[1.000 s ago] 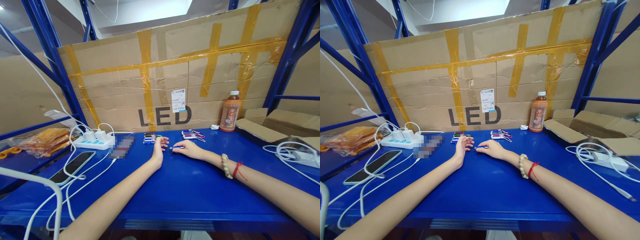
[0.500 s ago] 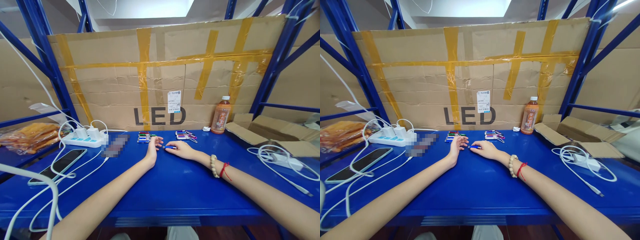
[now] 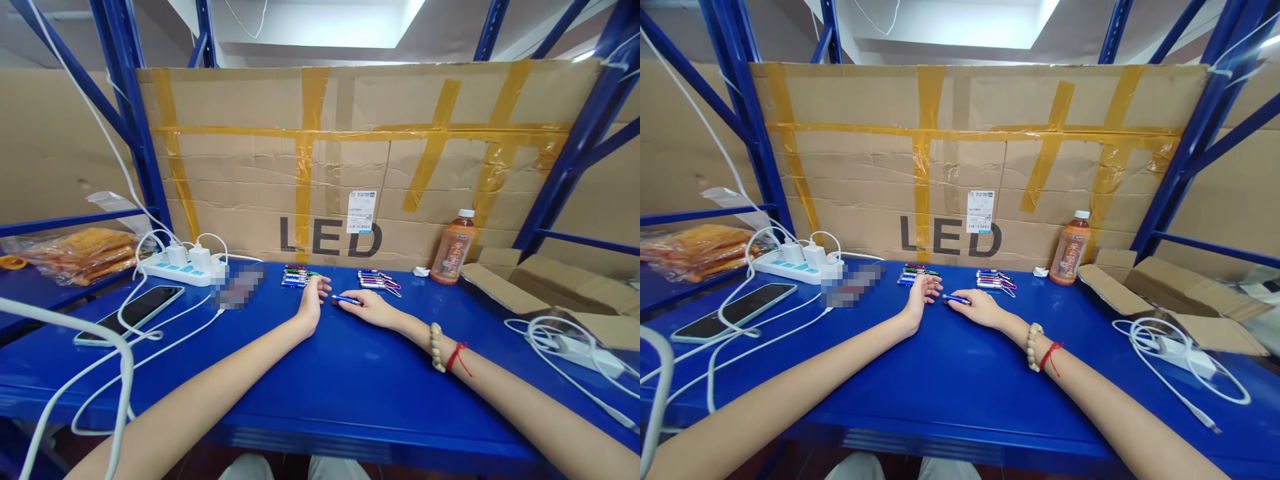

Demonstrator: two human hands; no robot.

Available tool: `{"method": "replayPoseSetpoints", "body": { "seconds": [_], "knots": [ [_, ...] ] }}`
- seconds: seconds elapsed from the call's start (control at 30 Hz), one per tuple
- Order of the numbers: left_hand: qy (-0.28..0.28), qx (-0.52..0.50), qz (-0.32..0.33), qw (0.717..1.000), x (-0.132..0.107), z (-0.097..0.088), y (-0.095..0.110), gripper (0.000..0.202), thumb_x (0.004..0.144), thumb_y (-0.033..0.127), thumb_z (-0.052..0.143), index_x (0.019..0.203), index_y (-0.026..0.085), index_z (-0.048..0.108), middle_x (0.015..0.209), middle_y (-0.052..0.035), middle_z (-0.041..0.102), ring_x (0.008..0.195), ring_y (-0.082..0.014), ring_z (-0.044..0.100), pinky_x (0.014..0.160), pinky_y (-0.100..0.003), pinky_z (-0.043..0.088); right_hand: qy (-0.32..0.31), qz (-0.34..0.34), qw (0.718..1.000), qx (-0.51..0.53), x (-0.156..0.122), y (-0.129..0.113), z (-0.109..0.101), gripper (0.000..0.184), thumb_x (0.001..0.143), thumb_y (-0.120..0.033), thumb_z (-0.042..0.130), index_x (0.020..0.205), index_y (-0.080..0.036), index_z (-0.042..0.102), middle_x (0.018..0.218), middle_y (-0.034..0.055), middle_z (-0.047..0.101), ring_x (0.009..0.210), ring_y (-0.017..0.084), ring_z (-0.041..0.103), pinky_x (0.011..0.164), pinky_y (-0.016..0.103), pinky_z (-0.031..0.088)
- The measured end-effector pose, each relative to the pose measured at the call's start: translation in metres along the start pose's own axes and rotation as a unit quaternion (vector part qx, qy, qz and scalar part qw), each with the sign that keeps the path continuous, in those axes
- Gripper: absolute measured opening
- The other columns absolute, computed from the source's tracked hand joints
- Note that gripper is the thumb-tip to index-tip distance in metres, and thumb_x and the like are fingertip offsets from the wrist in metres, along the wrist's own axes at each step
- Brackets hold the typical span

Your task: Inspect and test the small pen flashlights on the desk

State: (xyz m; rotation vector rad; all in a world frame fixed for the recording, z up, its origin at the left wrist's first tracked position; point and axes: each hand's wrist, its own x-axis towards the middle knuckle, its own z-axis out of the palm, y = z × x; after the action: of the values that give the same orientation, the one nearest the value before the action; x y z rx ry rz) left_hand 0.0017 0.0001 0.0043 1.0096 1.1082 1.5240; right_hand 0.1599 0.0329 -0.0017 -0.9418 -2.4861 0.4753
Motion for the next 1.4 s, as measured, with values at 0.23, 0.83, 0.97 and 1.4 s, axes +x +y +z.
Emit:
{"method": "replayPoseSetpoints", "body": {
  "seconds": [0.23, 0.83, 0.97, 1.4],
  "knots": [
    [0.009, -0.005, -0.004, 1.000, -0.0007, 0.0004, 0.0009, 0.030, 0.073, 0.036, 0.036, 0.073, 0.014, 0.057, 0.071, -0.0042, 0.056, 0.061, -0.0116, 0.047, 0.056, -0.022, 0.031, 0.002, 0.010, 0.999, -0.046, 0.0011, -0.0027, -0.0007, 0.035, 0.087, -0.043, 0.042, 0.096, -0.017, 0.064, 0.092, 0.0067, 0.067, 0.079, 0.019, 0.059, 0.073, 0.029, 0.043],
    [0.003, 0.003, -0.009, 1.000, 0.0013, -0.0001, 0.0022, 0.031, 0.071, 0.036, 0.035, 0.073, 0.014, 0.057, 0.070, -0.0033, 0.054, 0.059, -0.0104, 0.045, 0.056, -0.021, 0.030, -0.001, -0.014, 1.000, -0.014, 0.0008, -0.0041, -0.0007, 0.038, 0.084, -0.048, 0.043, 0.079, -0.015, 0.062, 0.075, 0.0016, 0.062, 0.064, 0.012, 0.050, 0.057, 0.022, 0.035],
    [-0.002, -0.005, -0.011, 1.000, 0.0036, -0.0009, 0.0008, 0.033, 0.070, 0.039, 0.037, 0.072, 0.014, 0.057, 0.069, -0.0031, 0.054, 0.058, -0.0099, 0.044, 0.054, -0.021, 0.029, 0.000, -0.005, 1.000, -0.009, 0.0009, -0.0043, -0.0011, 0.039, 0.083, -0.049, 0.044, 0.080, -0.015, 0.063, 0.075, 0.0020, 0.063, 0.063, 0.012, 0.050, 0.057, 0.022, 0.036],
    [-0.007, 0.005, 0.000, 1.000, 0.0041, -0.0010, 0.0002, 0.034, 0.071, 0.041, 0.037, 0.071, 0.014, 0.058, 0.068, -0.0034, 0.056, 0.058, -0.0109, 0.045, 0.055, -0.022, 0.030, 0.003, -0.004, 1.000, 0.024, 0.0019, 0.0007, 0.0013, 0.041, 0.080, -0.050, 0.048, 0.083, -0.014, 0.067, 0.075, 0.0032, 0.065, 0.063, 0.013, 0.052, 0.057, 0.023, 0.038]
  ]
}}
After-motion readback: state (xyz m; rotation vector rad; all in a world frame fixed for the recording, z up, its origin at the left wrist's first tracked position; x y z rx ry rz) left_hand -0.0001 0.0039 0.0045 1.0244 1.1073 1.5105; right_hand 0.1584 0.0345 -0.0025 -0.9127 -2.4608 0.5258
